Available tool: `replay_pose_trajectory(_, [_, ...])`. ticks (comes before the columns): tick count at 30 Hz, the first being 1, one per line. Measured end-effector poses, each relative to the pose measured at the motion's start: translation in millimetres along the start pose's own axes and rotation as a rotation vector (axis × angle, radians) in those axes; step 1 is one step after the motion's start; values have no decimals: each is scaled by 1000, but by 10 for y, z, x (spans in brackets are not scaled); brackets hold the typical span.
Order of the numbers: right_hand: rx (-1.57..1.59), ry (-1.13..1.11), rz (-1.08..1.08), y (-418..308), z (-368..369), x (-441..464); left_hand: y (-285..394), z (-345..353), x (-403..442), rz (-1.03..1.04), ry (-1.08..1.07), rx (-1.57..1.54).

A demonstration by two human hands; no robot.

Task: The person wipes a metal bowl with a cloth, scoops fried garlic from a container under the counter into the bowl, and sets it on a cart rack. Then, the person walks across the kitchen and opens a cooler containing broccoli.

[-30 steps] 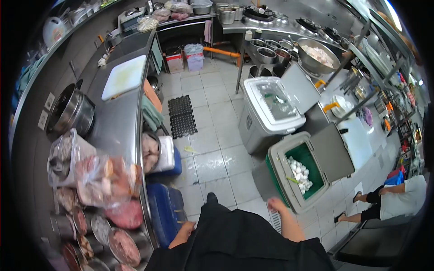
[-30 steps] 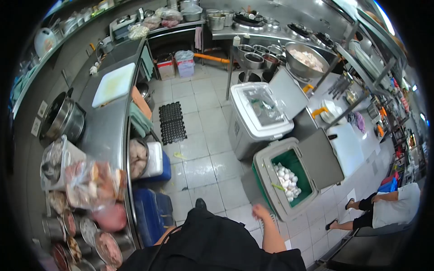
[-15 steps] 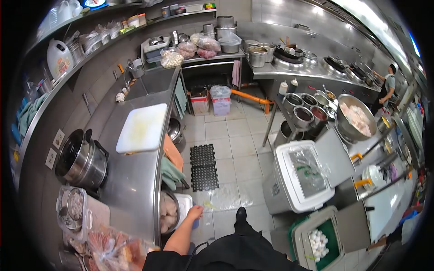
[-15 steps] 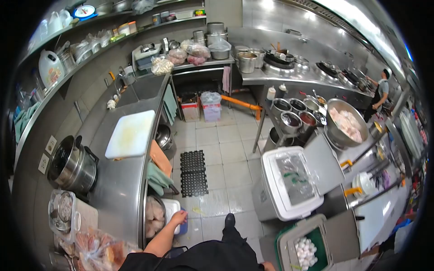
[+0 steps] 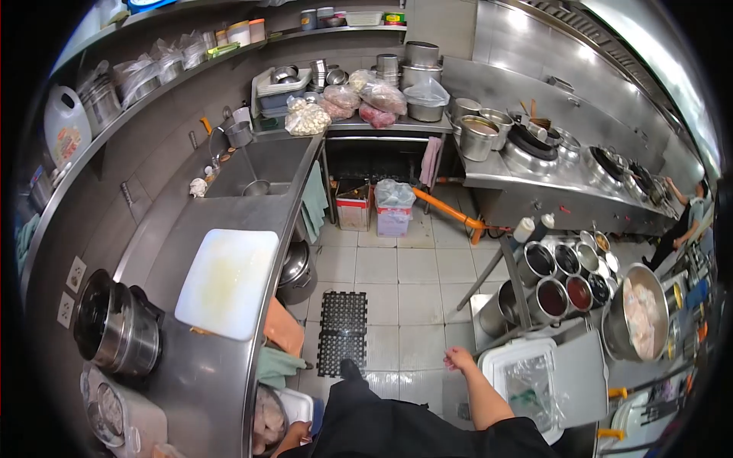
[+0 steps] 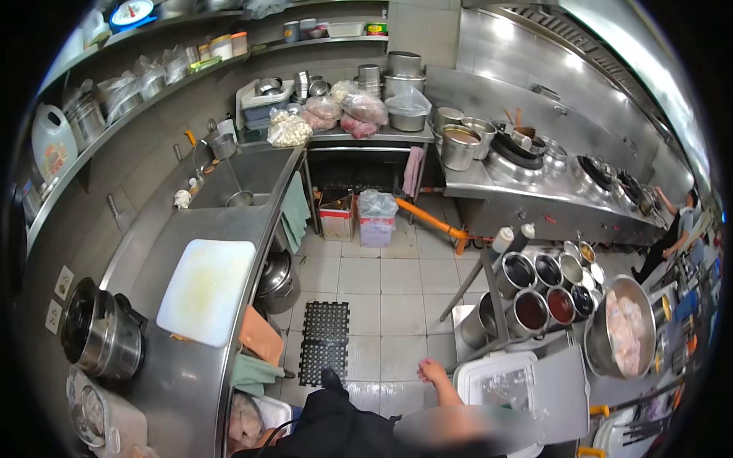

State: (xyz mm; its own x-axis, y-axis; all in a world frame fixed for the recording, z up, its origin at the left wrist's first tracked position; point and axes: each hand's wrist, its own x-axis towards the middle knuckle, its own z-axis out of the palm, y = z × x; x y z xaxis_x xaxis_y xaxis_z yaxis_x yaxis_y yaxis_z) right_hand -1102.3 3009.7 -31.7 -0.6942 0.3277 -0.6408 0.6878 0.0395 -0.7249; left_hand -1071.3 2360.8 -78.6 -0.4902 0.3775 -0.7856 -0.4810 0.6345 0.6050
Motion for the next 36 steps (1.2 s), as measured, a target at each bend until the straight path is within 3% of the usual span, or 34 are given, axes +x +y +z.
replay_pose_trajectory(2, [39, 18, -28, -455, 36, 356, 265, -137, 620, -544, 173, -237])
replay_pose_trajectory(4, [44, 72, 9, -837, 134, 691, 630, -431, 1103, -491, 208, -203])
replay_pose_trajectory(8, [-202, 18, 263, -715, 354, 1173, 1683, -1335, 2286, 474, 530, 585])
replay_pose_trajectory(9, [-394, -120, 140, -692, 351, 1185, 2232, -1660, 2341, 592, 311, 325])
replay_pose_trajectory(10, [-587, -256, 11, -718, 309, 1210, 2794, -1878, 2783, 61, 231, -253])
replay_pose_trajectory(11, [-589, -257, 25, -773, 297, 1265, 3455, -2148, 2933, 52, 207, -224])
replay_pose_trajectory(13, [-403, -226, 92, -779, 348, 1282, 4438, -2608, 3461, 215, 287, -312])
replay_pose_trajectory(14, [-391, -235, 117, -595, 355, 1368, 5259, -2858, 3239, 239, 204, -296])
replay_pose_trajectory(16, [72, -280, -71, -280, 258, 1776, 6139, -3237, 3565, 401, 294, -230])
replay_pose_trajectory(17, [-115, -381, -183, -350, 173, 2008, 6551, -3388, 3769, 411, 270, -353])
replay_pose_trajectory(18, [-108, -386, -176, -621, 189, 2146, 6978, -3534, 3866, 471, 235, -335])
replay_pose_trajectory(20, [-187, -146, 347, -1289, 231, 2405, 7777, -3739, 3980, 546, 178, -312])
replay_pose_trajectory(21, [-199, -166, 343, -1431, 177, 2670, 8122, -3811, 4060, 555, 165, -312])
replay_pose_trajectory(23, [-83, -112, 37, -1740, 77, 3421, 8750, -3929, 4238, 585, 129, -314])
replay_pose_trajectory(27, [-76, -193, -109, -2958, -297, 4849, 9689, -4128, 4679, 582, 176, -304])
replay_pose_trajectory(29, [348, -24, 69, -3860, -522, 5666, 10222, -4228, 4812, 683, 178, -297])
replay_pose_trajectory(32, [115, 106, -194, -5909, -1057, 6340, 10935, -4590, 5062, 734, 181, -349])
replay_pose_trajectory(34, [183, 87, -466, -7428, -1406, 6542, 11545, -4864, 5061, 812, 203, -383])
replay_pose_trajectory(35, [280, 89, -492, -8289, -1430, 6326, 11857, -5047, 5171, 850, 193, -390])
replay_pose_trajectory(36, [163, 103, -655, -8790, -1630, 6549, 12205, -5233, 5295, 883, 185, -397])
